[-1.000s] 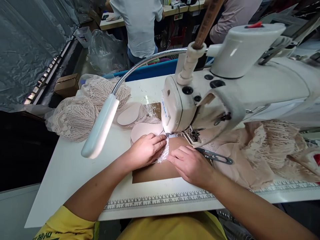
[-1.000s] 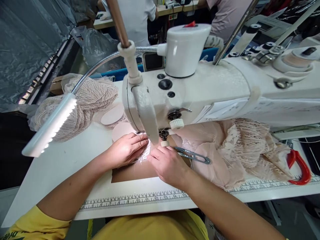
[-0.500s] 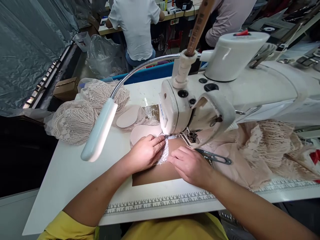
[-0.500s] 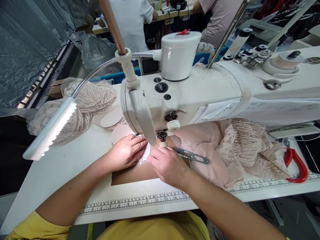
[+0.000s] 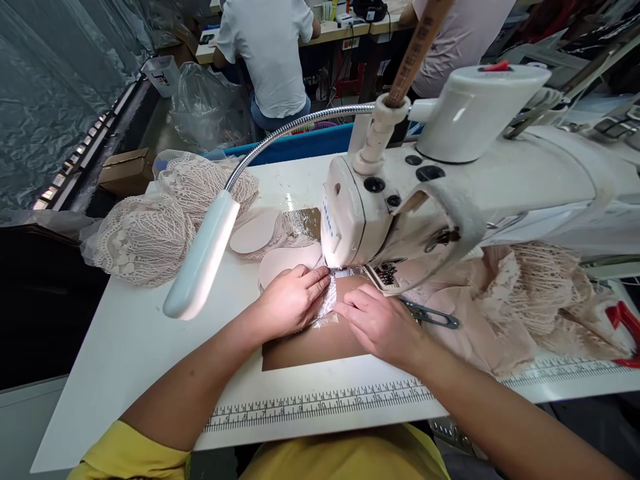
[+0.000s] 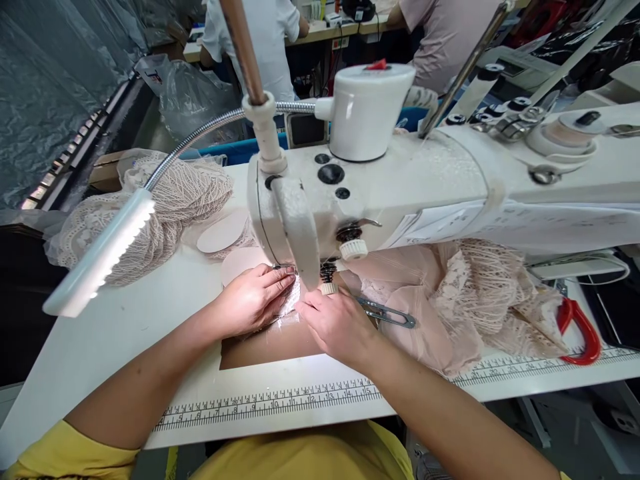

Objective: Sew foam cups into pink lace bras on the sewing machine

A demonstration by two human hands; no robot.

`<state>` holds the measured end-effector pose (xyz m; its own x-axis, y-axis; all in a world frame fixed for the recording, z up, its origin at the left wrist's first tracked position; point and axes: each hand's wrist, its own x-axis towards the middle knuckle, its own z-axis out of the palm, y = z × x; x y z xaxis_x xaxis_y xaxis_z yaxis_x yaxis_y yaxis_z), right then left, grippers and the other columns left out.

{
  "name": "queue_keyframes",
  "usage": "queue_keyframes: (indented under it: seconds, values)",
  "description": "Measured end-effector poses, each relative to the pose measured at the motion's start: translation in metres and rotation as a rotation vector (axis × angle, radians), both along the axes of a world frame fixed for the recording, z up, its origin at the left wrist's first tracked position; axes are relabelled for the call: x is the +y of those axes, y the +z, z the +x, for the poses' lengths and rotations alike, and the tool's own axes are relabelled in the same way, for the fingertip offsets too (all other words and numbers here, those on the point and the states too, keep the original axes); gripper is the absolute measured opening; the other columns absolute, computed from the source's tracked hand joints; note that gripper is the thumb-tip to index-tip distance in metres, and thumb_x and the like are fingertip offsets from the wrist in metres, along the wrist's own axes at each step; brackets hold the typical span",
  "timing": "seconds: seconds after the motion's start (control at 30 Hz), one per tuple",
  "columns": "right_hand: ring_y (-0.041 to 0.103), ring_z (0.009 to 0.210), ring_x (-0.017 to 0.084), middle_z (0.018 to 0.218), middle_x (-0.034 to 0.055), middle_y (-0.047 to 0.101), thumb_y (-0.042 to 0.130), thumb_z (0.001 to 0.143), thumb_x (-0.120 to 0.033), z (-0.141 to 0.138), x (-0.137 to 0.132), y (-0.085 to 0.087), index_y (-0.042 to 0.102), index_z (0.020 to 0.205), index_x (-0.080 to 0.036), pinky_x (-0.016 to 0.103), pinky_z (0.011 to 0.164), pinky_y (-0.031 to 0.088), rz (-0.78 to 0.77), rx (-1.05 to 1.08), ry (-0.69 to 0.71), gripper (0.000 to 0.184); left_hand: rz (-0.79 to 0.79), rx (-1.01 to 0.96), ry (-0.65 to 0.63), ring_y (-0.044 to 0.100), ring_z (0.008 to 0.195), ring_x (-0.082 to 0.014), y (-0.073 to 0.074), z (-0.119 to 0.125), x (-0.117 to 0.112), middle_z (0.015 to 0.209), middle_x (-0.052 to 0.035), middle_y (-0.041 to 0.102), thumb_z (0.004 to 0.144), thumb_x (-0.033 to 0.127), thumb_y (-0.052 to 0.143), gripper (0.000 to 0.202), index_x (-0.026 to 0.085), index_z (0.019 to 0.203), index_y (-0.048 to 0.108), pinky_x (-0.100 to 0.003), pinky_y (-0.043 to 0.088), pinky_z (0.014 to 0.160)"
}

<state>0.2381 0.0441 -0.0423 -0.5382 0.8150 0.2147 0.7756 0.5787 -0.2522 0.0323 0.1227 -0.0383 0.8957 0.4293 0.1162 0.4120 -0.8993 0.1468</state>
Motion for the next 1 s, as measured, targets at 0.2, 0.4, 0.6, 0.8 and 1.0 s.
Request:
queue_keyframes:
  seconds: [0.2,0.4,0.6,0.8,1.0]
  values:
    - [0.047,0.079,0.019,0.080,0.0065,0.060,0.046,0.083,-0.005,-0.002,0.004,0.004,0.068,0.099,-0.018,0.029,0.063,0.032,0.049,-0.045,-0.085,0.030,-0.013,-0.013,-0.025,0.055,0.101,-0.0246,0.001,-0.004,0.003,0.132,-0.0149,0.056,0.096,0.026,0.039,0.039,0.011,0.129,0.054,-0.038,0.048,0.080]
    - [0.048,0.074,0.019,0.093,0.0078,0.063,0.050,0.081,-0.007,-0.006,0.008,0.004,0.068,0.109,-0.022,0.030,0.060,0.032,0.101,-0.131,-0.212,0.037,0.031,-0.011,-0.034,0.053,0.090,-0.0225,0.002,-0.007,0.006,0.132,-0.0107,0.058,0.094,0.025,0.044,0.037,0.016,0.127,0.058,-0.034,0.046,0.072]
    - [0.051,0.078,0.020,0.092,0.0071,0.066,0.050,0.080,-0.007,-0.006,0.013,0.000,0.068,0.111,-0.023,0.033,0.067,0.035,0.139,-0.141,-0.246,0.039,0.034,-0.015,-0.005,0.051,0.093,-0.0232,0.000,-0.008,0.011,0.132,-0.0074,0.058,0.093,0.022,0.047,0.036,0.022,0.127,0.059,-0.035,0.043,0.072]
    - [0.052,0.081,0.019,0.098,0.0057,0.066,0.052,0.079,-0.003,-0.005,0.011,-0.005,0.067,0.114,-0.024,0.032,0.070,0.038,0.123,-0.093,-0.228,0.043,0.014,-0.029,0.068,0.053,0.098,-0.0250,-0.001,-0.008,0.014,0.124,-0.0106,0.061,0.093,0.024,0.046,0.034,0.023,0.124,0.060,-0.038,0.041,0.079]
    - [0.053,0.083,0.019,0.101,0.0060,0.065,0.051,0.083,-0.007,-0.004,0.009,-0.007,0.066,0.115,-0.023,0.030,0.066,0.040,0.096,-0.065,-0.225,0.039,0.025,-0.050,0.098,0.052,0.104,-0.0279,-0.002,-0.007,0.014,0.113,-0.0134,0.065,0.093,0.024,0.044,0.036,0.020,0.126,0.058,-0.044,0.040,0.087]
